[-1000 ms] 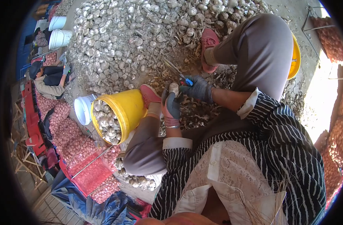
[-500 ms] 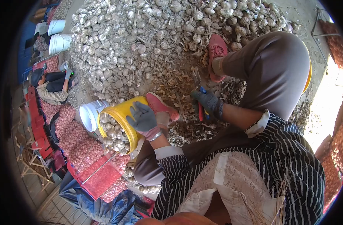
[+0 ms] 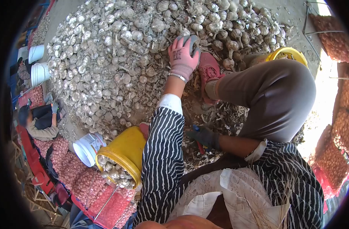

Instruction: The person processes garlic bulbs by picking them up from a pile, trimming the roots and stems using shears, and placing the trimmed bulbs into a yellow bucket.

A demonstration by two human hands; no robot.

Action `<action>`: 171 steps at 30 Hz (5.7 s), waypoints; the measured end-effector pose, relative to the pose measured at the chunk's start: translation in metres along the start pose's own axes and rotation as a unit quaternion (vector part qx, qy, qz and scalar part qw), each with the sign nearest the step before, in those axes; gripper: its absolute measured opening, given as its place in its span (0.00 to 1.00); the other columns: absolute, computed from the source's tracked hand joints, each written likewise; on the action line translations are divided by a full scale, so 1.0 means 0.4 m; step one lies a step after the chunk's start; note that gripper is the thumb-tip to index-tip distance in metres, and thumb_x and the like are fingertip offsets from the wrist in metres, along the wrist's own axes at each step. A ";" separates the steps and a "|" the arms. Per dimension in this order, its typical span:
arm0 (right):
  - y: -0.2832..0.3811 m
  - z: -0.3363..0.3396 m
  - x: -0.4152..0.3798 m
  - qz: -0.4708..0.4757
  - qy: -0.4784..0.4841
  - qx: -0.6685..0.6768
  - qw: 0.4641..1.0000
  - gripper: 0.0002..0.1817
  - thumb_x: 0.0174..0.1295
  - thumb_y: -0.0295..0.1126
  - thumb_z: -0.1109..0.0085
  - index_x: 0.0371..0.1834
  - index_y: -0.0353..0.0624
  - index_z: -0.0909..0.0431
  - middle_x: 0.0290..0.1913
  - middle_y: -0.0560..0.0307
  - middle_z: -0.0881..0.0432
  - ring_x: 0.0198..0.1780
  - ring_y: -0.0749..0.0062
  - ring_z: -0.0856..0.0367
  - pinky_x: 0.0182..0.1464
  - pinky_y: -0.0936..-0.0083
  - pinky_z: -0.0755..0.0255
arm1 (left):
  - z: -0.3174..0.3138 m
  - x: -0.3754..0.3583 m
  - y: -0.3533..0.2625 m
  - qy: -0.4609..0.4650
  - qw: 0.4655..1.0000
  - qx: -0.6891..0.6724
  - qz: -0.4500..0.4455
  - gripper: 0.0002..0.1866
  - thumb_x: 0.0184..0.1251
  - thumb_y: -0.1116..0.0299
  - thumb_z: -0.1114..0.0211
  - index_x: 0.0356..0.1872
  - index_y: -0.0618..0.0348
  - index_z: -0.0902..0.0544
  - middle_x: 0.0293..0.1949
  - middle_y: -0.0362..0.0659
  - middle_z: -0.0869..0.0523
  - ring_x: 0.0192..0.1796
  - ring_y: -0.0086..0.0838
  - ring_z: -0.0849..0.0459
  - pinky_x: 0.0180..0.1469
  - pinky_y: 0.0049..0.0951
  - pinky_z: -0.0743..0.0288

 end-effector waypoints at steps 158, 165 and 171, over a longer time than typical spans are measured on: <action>0.051 0.083 -0.002 0.092 -0.079 -0.096 0.988 0.21 0.58 0.49 0.40 0.39 0.41 0.22 0.33 0.56 0.19 0.33 0.70 0.23 0.39 0.68 0.28 | 0.011 -0.948 0.361 -0.286 0.619 -0.539 0.494 0.25 0.60 0.72 0.35 0.60 0.60 0.28 0.52 0.47 0.22 0.52 0.39 0.20 0.54 0.41 0.25; 0.047 0.033 0.004 0.063 -0.054 -0.053 0.995 0.23 0.59 0.48 0.39 0.48 0.41 0.25 0.37 0.55 0.21 0.37 0.72 0.25 0.44 0.68 0.30 | -0.091 -0.723 0.395 0.154 0.838 0.034 0.523 0.40 0.57 0.57 0.33 0.68 0.58 0.40 0.68 0.52 0.39 0.62 0.47 0.28 0.61 0.40 0.29; 0.041 0.033 -0.002 0.046 -0.056 -0.007 0.997 0.22 0.61 0.46 0.39 0.49 0.41 0.26 0.35 0.56 0.22 0.36 0.74 0.26 0.42 0.71 0.30 | -0.150 -0.747 0.424 0.196 0.788 0.001 0.583 0.36 0.57 0.61 0.33 0.66 0.58 0.38 0.67 0.55 0.38 0.62 0.46 0.27 0.58 0.41 0.25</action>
Point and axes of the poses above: each hand's wrist, its own x-axis towards the middle knuckle, its own z-axis out of the back of the hand, y = z × x, the point moved 10 cm from there along x, towards the middle knuckle
